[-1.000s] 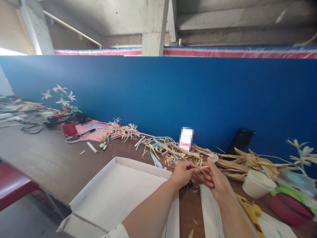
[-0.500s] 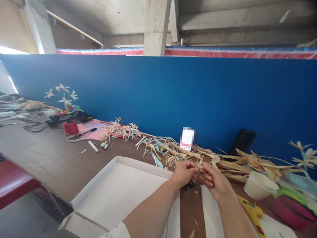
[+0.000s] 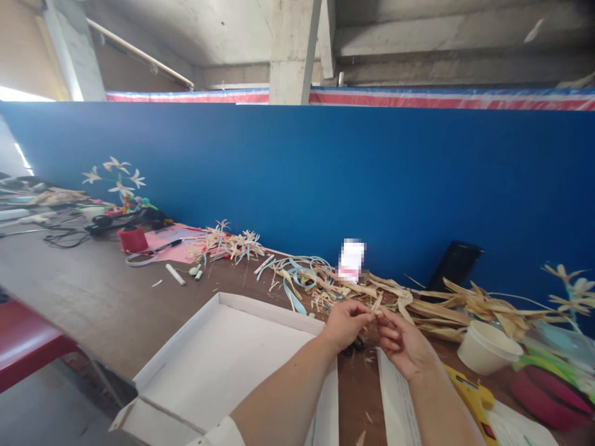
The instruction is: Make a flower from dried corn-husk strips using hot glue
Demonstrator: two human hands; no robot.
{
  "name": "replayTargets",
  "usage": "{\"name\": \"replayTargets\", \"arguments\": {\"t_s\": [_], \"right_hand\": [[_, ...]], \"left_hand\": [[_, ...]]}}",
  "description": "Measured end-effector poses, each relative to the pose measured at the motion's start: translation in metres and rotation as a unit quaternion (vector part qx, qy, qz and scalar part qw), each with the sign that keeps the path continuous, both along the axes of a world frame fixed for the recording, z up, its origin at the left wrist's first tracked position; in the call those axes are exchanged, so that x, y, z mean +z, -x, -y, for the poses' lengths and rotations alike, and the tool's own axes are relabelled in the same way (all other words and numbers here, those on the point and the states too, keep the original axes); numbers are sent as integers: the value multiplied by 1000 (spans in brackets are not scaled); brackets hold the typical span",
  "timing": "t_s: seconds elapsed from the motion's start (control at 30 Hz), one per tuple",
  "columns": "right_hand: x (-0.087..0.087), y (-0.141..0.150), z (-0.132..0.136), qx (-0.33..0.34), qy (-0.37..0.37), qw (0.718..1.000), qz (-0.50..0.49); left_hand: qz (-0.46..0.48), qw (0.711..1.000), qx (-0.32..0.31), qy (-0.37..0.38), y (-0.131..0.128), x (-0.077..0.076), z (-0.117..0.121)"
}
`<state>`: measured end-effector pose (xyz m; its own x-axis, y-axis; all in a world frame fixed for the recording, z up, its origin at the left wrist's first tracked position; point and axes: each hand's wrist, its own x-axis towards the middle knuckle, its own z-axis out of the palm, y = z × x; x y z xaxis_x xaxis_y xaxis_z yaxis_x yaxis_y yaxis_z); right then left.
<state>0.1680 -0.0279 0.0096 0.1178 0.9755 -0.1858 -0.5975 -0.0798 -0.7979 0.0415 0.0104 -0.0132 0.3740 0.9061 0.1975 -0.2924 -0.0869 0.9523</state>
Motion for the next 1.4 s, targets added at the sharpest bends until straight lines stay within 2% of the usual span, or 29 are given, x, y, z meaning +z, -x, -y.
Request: {"name": "replayTargets", "arguments": {"t_s": [0.27,0.43,1.0,1.23,1.4], "right_hand": [[3,5,2,-55,-17,998,39],[3,5,1,-82,-3,996,33],[3,7,-2,-97,2,994,46],[1,8,-2,-128,-52,987,79],[18,16,5,-241,-147,955,92]], "left_hand": [[38,999,-2,31,0,2,0],[48,998,-2,44,2,6,2],[90,992,-2,94,6,6,0],[84,994,16,75,5,5,-1],[62,996,43,57,5,3,-3]]}}
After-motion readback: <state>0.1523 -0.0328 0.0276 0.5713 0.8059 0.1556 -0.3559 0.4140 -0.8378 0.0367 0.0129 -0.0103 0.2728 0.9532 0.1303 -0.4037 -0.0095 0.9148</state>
